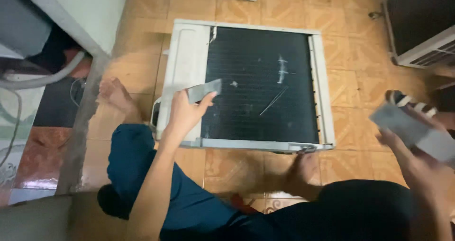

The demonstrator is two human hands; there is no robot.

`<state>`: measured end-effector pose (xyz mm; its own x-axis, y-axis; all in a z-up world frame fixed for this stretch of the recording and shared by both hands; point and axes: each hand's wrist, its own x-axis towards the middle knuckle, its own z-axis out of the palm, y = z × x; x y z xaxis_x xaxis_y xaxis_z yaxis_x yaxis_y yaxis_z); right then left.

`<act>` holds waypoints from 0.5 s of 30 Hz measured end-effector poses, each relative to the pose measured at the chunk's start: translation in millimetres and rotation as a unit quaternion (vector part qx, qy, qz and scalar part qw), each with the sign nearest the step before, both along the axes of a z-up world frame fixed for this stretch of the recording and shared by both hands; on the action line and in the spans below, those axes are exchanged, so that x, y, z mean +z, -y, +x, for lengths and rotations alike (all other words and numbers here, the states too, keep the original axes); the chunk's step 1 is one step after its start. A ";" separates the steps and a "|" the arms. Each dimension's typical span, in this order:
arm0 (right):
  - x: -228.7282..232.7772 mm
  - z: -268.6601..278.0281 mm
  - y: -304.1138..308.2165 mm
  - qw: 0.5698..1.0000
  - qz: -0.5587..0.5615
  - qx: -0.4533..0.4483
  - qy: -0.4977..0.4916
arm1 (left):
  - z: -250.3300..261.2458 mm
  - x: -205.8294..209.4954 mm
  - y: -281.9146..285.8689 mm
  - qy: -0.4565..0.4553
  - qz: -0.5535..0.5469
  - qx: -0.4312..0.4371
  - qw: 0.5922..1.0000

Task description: Repairing the fins of an air conditioning unit and applying sealant using a small tool

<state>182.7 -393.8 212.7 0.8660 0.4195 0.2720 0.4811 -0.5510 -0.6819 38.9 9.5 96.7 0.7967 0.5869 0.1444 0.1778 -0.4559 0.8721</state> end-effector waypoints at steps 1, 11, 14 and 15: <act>-14.7 14.6 0.9 1.000 0.000 -0.003 0.000 | 1.8 -4.9 0.1 0.000 0.000 -0.003 1.000; -63.4 45.1 -50.5 0.964 -0.143 0.225 0.009 | -84.8 11.6 34.6 -0.081 0.104 0.115 0.985; -53.5 29.4 -74.4 0.951 -0.127 0.282 0.029 | -109.1 49.2 43.4 -0.134 0.132 0.073 0.979; -52.2 29.1 -83.6 0.945 -0.106 0.304 0.050 | -108.3 67.3 40.9 -0.153 0.150 0.063 0.975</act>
<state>211.8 -310.2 160.5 0.4215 0.8857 0.1946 0.8094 -0.2707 -0.5211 -69.4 -31.4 164.0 0.7542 0.6502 0.0915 0.4793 -0.6404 0.6001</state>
